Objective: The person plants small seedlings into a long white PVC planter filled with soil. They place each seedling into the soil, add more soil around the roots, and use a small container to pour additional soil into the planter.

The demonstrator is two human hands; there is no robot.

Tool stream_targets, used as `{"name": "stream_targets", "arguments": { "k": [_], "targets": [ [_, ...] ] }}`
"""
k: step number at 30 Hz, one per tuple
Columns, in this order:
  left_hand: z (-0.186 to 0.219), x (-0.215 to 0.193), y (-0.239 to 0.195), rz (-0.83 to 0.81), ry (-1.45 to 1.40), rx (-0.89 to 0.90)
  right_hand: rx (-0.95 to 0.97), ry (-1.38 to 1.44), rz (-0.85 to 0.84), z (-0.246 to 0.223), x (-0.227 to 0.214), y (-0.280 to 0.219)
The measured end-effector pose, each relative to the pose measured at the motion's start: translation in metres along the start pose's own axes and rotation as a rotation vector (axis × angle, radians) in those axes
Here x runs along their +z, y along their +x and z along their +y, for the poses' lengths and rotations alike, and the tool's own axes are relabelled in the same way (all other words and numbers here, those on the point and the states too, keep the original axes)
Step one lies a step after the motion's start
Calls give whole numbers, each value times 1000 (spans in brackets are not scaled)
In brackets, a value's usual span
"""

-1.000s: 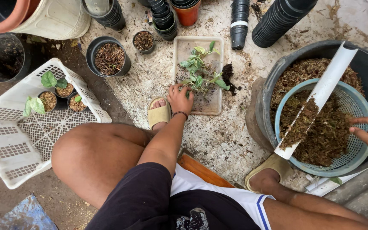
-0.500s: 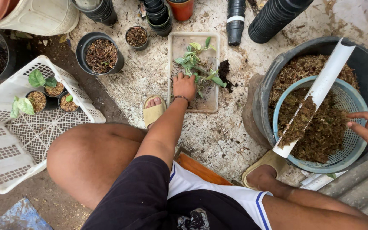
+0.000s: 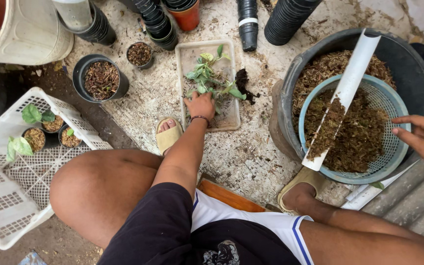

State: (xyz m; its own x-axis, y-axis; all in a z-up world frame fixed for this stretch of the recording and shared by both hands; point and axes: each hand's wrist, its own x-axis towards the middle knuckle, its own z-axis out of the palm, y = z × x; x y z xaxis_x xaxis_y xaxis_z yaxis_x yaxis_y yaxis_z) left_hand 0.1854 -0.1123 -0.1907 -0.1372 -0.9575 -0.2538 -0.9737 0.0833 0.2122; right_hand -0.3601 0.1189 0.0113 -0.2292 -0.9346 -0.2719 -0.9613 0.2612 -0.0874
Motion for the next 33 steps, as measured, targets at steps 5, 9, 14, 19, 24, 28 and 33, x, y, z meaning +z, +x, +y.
{"name": "stream_targets", "arguments": {
  "k": [5, 9, 14, 19, 24, 28, 33],
  "targets": [
    [-6, -7, -15, 346, -203, 15, 44, 101, 2, 3, 4, -6],
    [-14, -18, -27, 598, -258, 112, 27, 92, 39, 6, 11, 0],
    [-12, -48, -29, 798, -322, 118, 2, 114, 46, -3, 12, 7],
    [-6, -84, -21, 825, -384, 201, -15, -116, -5, -17, 1, 11],
    [1, -117, -14, 763, -567, 241, -19, -114, -15, -23, -5, 6],
    [-4, -143, -6, 584, -631, 268, 16, -197, -53, -23, -4, 5],
    [-10, -150, -6, 522, -557, 242, 9, -134, -29, -17, -2, 0]
  ]
}}
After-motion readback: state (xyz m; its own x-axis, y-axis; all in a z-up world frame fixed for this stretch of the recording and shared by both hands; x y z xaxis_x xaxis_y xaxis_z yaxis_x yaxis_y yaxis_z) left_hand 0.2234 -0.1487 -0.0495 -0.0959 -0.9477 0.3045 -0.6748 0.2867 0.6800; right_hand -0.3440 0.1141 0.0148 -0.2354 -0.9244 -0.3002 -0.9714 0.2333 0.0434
